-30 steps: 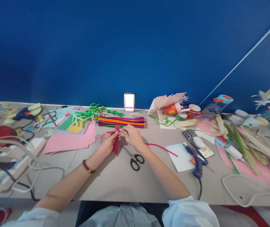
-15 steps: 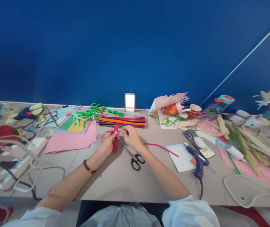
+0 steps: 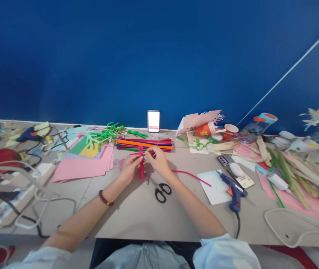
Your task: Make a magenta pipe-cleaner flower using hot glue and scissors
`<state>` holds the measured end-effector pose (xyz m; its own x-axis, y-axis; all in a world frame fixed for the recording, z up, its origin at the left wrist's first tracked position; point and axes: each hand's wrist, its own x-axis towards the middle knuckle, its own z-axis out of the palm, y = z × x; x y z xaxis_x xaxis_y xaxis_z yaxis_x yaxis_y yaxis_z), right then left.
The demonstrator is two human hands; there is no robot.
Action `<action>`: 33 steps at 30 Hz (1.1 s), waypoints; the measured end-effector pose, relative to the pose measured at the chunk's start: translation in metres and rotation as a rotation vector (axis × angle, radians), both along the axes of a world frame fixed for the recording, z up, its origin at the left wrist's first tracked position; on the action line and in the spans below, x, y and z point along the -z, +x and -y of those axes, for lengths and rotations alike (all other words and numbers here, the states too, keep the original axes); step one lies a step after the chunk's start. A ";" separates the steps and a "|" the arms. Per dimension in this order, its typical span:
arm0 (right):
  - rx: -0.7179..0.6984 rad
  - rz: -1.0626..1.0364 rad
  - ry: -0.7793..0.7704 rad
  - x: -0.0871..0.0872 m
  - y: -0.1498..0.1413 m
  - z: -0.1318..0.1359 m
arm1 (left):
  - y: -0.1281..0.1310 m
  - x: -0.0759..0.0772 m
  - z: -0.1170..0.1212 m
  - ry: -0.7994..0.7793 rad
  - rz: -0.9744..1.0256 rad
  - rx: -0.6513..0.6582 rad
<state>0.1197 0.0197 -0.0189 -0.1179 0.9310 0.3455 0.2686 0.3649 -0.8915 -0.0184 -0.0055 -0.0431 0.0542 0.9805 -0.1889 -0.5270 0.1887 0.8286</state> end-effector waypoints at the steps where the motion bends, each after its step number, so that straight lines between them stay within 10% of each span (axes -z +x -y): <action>1: -0.001 0.000 0.001 0.000 0.000 0.000 | 0.000 0.000 0.000 -0.002 -0.005 -0.018; 20: -0.053 -0.044 0.031 0.013 -0.007 0.004 | 0.000 -0.010 0.003 0.068 -0.124 -0.081; 27: 0.095 0.064 0.330 0.001 -0.010 0.018 | -0.002 -0.013 0.003 0.250 -0.285 -0.163; 33: -0.030 0.435 0.631 0.000 0.007 0.021 | -0.008 -0.018 0.003 0.157 0.073 0.040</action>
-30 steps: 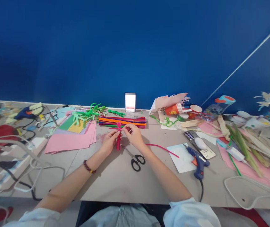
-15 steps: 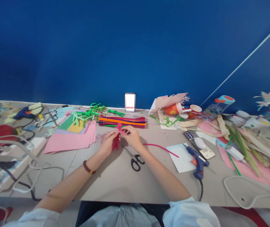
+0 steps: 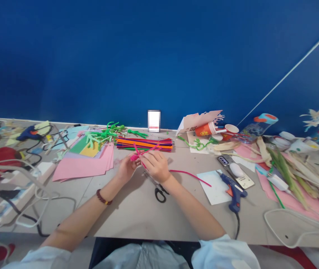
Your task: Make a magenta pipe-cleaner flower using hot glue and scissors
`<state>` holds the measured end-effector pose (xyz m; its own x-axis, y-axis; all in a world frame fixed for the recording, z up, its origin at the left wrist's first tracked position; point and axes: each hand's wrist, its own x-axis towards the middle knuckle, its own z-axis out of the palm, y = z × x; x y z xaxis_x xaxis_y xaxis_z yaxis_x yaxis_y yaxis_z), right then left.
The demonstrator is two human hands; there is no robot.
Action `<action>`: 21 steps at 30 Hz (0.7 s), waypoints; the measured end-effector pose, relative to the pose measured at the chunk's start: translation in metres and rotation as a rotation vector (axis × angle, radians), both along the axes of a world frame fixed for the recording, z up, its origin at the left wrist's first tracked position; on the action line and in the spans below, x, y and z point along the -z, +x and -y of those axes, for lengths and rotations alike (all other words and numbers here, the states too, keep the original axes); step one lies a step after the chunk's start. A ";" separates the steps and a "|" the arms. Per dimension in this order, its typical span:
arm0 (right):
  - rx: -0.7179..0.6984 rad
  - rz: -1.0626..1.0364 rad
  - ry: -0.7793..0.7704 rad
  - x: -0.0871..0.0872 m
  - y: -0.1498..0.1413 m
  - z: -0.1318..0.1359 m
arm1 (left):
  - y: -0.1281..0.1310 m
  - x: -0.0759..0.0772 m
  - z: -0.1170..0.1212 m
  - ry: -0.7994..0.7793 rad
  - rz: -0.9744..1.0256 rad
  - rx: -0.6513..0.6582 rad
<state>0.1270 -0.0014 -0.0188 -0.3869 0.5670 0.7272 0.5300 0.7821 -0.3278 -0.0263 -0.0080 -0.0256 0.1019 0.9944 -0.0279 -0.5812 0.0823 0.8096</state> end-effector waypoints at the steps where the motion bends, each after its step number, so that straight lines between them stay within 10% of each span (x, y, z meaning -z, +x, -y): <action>1: -0.019 0.052 0.018 0.001 0.003 -0.001 | -0.001 0.000 0.000 -0.019 0.037 0.035; 21: 0.113 0.155 0.410 0.008 0.009 -0.017 | 0.002 0.007 -0.004 0.054 -0.368 -0.119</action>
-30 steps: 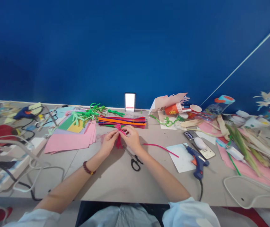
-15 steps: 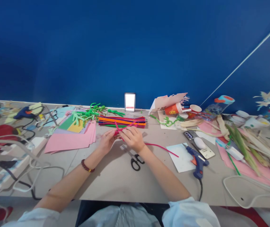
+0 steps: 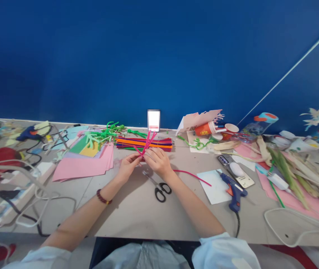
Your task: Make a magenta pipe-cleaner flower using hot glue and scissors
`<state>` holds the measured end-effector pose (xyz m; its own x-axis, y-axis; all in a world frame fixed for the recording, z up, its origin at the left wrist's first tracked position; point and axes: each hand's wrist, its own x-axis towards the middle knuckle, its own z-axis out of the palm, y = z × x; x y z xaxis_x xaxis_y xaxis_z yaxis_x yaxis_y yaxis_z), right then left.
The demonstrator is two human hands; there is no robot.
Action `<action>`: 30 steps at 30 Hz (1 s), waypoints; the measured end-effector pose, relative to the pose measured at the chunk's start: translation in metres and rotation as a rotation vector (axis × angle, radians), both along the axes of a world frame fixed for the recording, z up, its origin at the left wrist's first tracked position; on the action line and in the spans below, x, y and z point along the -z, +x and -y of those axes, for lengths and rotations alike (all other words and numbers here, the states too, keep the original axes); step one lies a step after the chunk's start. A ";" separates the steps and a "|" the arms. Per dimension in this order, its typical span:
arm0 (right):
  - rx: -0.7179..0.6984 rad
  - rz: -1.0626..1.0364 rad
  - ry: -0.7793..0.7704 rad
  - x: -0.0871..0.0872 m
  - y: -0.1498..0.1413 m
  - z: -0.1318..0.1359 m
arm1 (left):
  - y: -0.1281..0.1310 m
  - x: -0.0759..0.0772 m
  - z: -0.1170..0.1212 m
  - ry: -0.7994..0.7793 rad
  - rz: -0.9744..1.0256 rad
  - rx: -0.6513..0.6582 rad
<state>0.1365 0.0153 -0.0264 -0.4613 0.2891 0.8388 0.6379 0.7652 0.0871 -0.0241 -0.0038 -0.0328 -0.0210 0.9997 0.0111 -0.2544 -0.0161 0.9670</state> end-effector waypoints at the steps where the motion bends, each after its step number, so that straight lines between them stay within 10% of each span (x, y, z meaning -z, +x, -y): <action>1: -0.004 0.008 0.027 0.001 0.000 -0.001 | 0.000 0.001 -0.001 0.003 -0.014 0.000; 18: -0.038 -0.033 0.000 0.010 -0.011 0.004 | 0.006 -0.002 0.004 -0.064 0.066 -0.045; 30: -0.061 -0.513 -0.423 0.021 -0.031 0.011 | 0.015 0.013 0.007 -0.142 0.287 -0.091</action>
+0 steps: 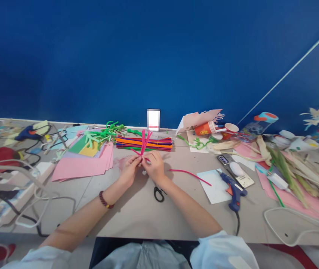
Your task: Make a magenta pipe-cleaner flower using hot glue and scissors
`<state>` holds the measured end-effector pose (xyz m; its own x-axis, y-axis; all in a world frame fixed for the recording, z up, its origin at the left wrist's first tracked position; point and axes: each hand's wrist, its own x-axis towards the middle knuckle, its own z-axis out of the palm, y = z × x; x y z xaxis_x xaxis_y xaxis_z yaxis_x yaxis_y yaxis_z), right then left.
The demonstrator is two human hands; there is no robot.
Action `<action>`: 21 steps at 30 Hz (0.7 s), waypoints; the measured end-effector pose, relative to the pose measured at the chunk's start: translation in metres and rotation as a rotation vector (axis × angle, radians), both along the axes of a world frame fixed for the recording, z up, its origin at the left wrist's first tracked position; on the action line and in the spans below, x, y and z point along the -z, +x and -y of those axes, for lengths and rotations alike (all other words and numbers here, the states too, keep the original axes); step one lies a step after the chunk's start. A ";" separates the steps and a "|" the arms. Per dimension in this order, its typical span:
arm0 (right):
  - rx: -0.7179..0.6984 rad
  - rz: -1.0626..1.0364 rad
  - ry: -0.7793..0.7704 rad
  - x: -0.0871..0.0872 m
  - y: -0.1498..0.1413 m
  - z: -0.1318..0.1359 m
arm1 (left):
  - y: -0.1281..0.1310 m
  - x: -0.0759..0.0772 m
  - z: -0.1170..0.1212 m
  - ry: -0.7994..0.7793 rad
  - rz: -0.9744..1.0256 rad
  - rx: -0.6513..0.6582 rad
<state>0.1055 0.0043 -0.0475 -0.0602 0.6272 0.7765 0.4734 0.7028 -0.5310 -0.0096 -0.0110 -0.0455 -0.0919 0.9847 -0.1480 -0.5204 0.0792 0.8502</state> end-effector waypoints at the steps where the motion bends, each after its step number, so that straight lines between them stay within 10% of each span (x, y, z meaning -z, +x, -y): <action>1: -0.008 -0.022 -0.029 -0.001 -0.001 0.000 | 0.000 0.001 0.000 -0.001 -0.009 -0.008; 21: -0.316 -0.188 -0.535 -0.001 0.013 -0.021 | -0.010 -0.001 -0.006 0.025 -0.137 0.000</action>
<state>0.1182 0.0256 -0.0467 -0.1991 0.9044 0.3774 0.1517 0.4089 -0.8999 -0.0200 -0.0049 -0.0445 -0.1092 0.9880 -0.1090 -0.3989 0.0569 0.9153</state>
